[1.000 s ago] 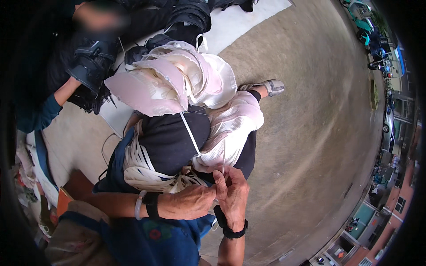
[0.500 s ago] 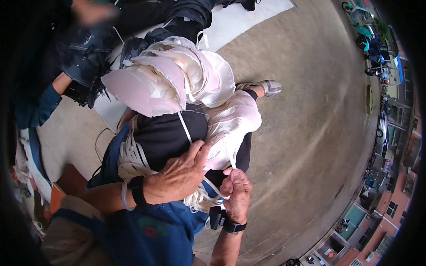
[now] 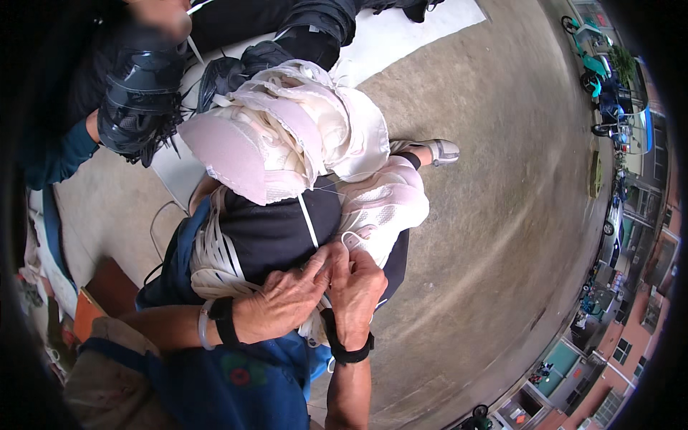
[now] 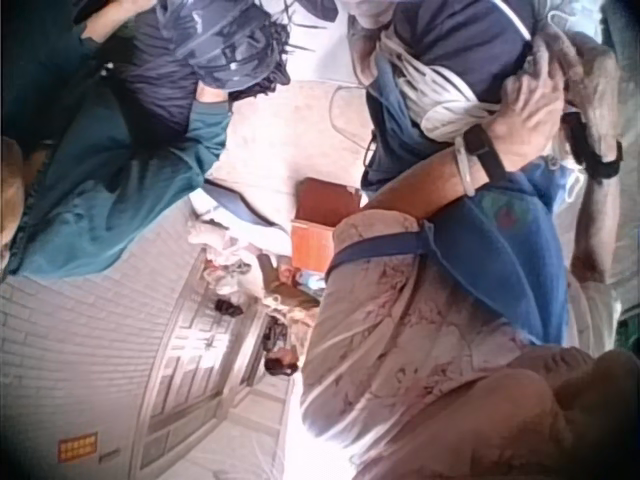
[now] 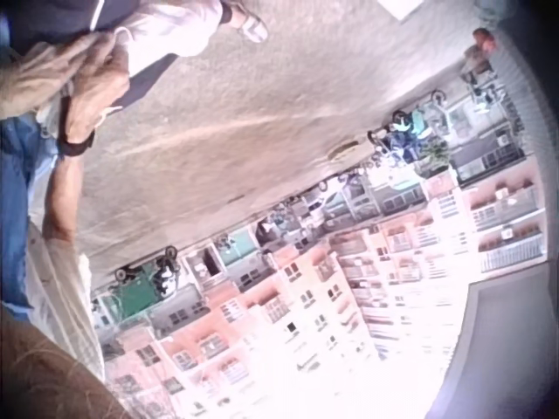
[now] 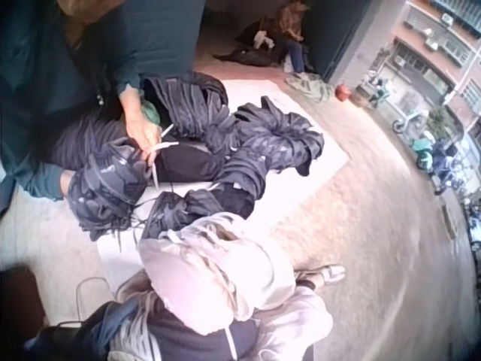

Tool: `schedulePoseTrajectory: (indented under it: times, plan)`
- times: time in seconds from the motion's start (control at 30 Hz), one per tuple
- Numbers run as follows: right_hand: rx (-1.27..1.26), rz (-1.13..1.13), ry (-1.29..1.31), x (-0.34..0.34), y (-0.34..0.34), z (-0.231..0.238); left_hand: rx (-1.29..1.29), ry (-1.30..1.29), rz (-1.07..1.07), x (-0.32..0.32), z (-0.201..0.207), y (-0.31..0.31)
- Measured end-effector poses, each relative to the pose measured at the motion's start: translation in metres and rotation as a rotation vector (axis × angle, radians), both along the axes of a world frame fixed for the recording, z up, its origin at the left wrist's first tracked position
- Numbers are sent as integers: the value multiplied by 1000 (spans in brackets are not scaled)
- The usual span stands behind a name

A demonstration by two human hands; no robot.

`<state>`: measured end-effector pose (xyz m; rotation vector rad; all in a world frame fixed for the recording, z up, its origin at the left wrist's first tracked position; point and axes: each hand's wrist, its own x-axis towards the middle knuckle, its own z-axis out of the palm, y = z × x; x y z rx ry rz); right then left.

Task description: The recorder is lacing a pile of pink and white sneakers, lacing one after the other.

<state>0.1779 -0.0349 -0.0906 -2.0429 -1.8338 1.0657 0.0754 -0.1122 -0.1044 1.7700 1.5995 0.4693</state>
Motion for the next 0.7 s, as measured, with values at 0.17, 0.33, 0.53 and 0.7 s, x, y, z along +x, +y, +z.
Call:
schedulePoseTrajectory:
  times: [0.17, 0.33, 0.53, 0.7]
  plan:
    - [-10, -55, 131, 9, 7, -13, -18, 50, -32, -20, 12, 16]
    - [279, 241, -139, 5, 4, -14, -4, 104, -33, -23, 15, 20]
    - [13, 43, 216, 17, 11, -24, -16, 222, -33, -18, 16, 21]
    - [-104, -44, 499, 32, 38, -4, -56, 382, -25, -13, 29, 13]
